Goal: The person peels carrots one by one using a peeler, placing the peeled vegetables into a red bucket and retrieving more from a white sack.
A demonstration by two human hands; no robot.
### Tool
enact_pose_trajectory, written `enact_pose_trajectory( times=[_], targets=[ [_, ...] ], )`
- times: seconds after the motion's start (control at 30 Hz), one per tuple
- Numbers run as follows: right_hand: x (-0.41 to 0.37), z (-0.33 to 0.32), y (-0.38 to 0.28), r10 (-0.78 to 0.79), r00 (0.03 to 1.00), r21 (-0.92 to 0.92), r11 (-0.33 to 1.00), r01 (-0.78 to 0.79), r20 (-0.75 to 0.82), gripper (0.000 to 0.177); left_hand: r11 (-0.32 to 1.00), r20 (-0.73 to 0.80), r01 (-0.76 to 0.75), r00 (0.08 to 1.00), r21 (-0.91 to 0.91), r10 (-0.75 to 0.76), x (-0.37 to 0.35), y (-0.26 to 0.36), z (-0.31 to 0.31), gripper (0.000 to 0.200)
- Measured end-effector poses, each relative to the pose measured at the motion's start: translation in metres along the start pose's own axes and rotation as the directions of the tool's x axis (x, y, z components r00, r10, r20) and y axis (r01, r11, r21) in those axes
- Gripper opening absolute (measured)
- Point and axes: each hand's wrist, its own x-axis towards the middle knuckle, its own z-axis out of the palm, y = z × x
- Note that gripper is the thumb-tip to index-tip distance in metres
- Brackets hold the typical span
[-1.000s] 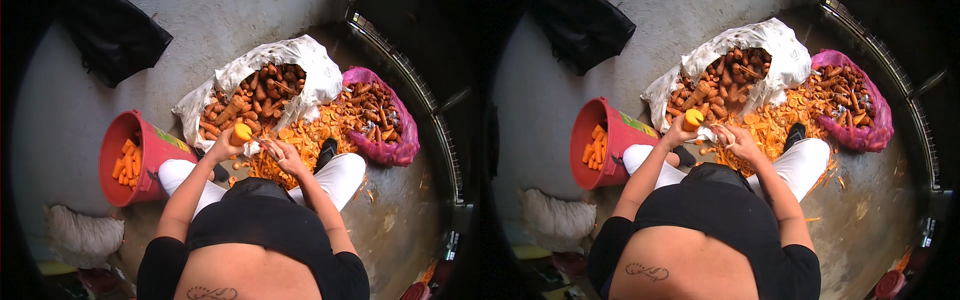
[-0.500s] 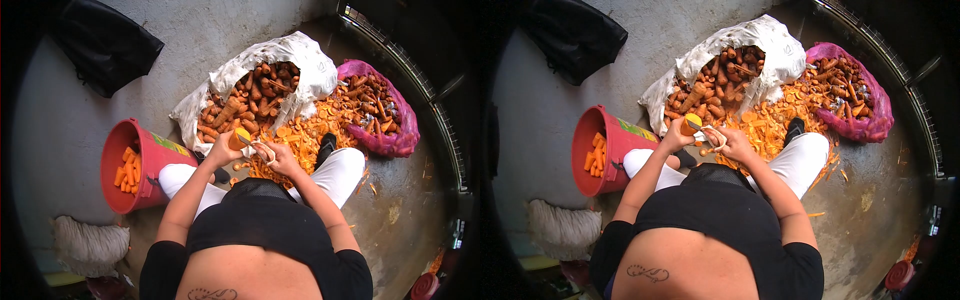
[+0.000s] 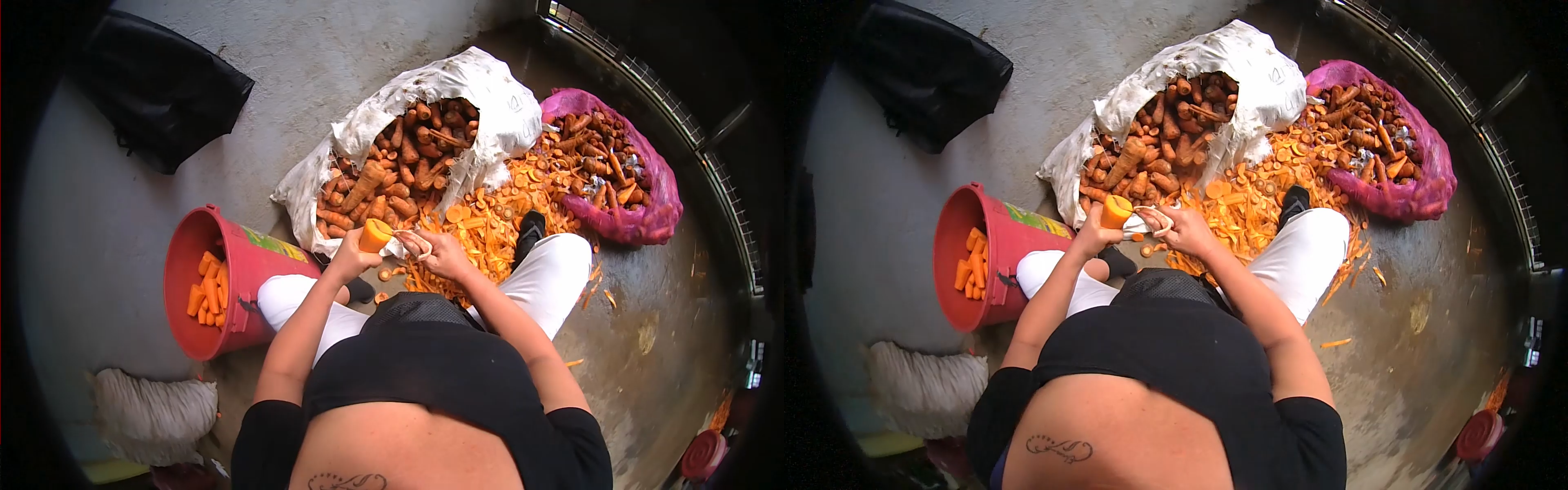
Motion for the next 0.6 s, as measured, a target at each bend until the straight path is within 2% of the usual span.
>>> enact_pose_trajectory(
  times=[0.1, 0.2, 0.23, 0.3, 0.33, 0.37, 0.43, 0.47, 0.53, 0.57, 0.6],
  targets=[
    [0.002, 0.002, 0.014, 0.115, 0.993, 0.048, 0.992, -0.117, 0.034, 0.030, 0.988, 0.098, -0.089, 0.990, -0.123, 0.101, 0.002, 0.003, -0.001, 0.027],
    [0.009, -0.007, 0.063, 0.309, 0.951, -0.210, 0.930, -0.302, 0.002, 0.034, 0.986, 0.293, -0.162, 0.941, -0.042, 0.167, 0.000, 0.022, -0.010, 0.026],
    [0.013, -0.011, 0.061, 0.332, 0.941, -0.188, 0.923, -0.337, -0.057, 0.033, 0.991, 0.247, -0.096, 0.962, -0.092, 0.116, 0.000, 0.025, -0.016, 0.028],
    [0.017, -0.022, 0.058, 0.386, 0.905, -0.139, 0.901, -0.411, -0.177, 0.030, 0.973, 0.098, -0.228, 0.970, 0.032, 0.224, 0.002, 0.026, -0.014, 0.027],
    [0.015, -0.033, 0.050, 0.543, 0.823, -0.056, 0.828, -0.558, -0.168, 0.034, 0.956, 0.033, -0.276, 0.961, 0.096, 0.274, 0.002, 0.023, -0.013, 0.027],
    [0.010, -0.039, 0.056, 0.525, 0.833, -0.009, 0.845, -0.534, -0.172, 0.036, 0.917, 0.002, -0.216, 0.973, 0.334, 0.229, 0.003, 0.019, -0.016, 0.035],
    [0.003, -0.042, 0.057, 0.472, 0.857, 0.063, 0.881, -0.469, -0.209, 0.040, 0.859, -0.047, -0.177, 0.973, 0.481, 0.226, 0.000, 0.015, -0.016, 0.045],
    [0.000, -0.040, 0.056, 0.492, 0.850, 0.122, 0.870, -0.477, -0.185, 0.040, 0.824, -0.071, -0.160, 0.970, 0.543, 0.235, 0.000, 0.014, -0.013, 0.050],
    [0.002, -0.036, 0.038, 0.525, 0.841, 0.227, 0.841, -0.490, -0.129, 0.038, 0.824, -0.119, -0.099, 0.973, 0.558, 0.198, 0.004, 0.014, -0.007, 0.051],
    [0.002, -0.028, 0.054, 0.492, 0.866, 0.145, 0.867, -0.476, -0.095, 0.038, 0.822, -0.149, -0.063, 0.973, 0.566, 0.178, 0.005, 0.015, -0.006, 0.052],
    [0.007, -0.017, 0.053, 0.310, 0.929, 0.158, 0.947, -0.281, -0.202, 0.036, 0.817, -0.181, -0.025, 0.971, 0.576, 0.157, 0.004, 0.018, -0.006, 0.053]
  ],
)
